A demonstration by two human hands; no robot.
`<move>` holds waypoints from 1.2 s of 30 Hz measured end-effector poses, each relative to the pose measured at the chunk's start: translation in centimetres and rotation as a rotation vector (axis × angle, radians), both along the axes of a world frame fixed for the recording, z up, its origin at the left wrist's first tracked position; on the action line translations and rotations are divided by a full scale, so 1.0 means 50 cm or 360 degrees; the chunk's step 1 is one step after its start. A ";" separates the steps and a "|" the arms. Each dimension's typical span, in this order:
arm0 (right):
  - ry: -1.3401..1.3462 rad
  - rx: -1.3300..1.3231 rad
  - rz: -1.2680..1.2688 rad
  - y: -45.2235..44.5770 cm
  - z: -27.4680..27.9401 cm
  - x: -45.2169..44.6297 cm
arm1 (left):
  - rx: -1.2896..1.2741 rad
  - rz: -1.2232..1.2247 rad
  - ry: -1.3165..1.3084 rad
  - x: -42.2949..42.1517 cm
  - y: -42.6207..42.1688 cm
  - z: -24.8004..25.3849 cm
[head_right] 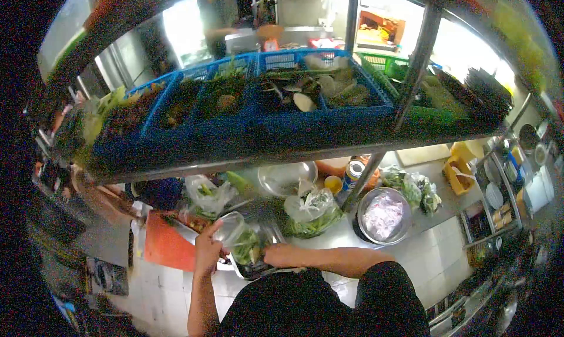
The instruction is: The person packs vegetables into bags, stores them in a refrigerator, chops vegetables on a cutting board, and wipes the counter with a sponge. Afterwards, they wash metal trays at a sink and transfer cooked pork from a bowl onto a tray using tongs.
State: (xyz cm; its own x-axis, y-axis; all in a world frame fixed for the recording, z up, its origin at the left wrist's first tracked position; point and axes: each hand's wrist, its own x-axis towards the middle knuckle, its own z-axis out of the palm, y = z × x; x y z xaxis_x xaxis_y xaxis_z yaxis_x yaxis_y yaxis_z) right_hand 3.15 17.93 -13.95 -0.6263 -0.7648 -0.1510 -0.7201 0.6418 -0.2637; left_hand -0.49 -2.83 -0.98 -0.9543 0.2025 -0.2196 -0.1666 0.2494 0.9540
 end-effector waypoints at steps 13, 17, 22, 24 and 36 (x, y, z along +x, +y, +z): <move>-0.0060 -0.1182 -0.0460 -0.058 0.207 -0.081 | 0.0082 -0.0075 0.0247 0.029 0.038 0.050; -0.0214 -0.0234 -0.0474 -0.073 0.223 -0.094 | -0.0235 -0.0060 0.0350 0.018 0.025 0.039; -0.0132 0.0002 -0.0266 -0.073 0.426 -0.111 | 0.0338 0.0061 0.0445 0.020 -0.009 0.061; -0.0080 0.0004 -0.0273 -0.066 0.398 -0.143 | 0.0458 0.0073 0.0620 0.007 -0.031 0.055; 0.0131 -0.0180 -0.0021 -0.128 0.488 -0.210 | 0.0029 -0.0214 0.0530 -0.065 0.042 -0.085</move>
State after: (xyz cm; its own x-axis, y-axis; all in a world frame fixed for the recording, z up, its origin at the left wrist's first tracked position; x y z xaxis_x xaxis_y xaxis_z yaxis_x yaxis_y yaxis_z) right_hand -7.35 11.54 10.46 -0.6431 -0.7657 -0.0120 -0.7341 0.6208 -0.2751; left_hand -3.73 -0.71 -5.24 -0.9375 0.3321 0.1038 0.1873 0.2303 0.9549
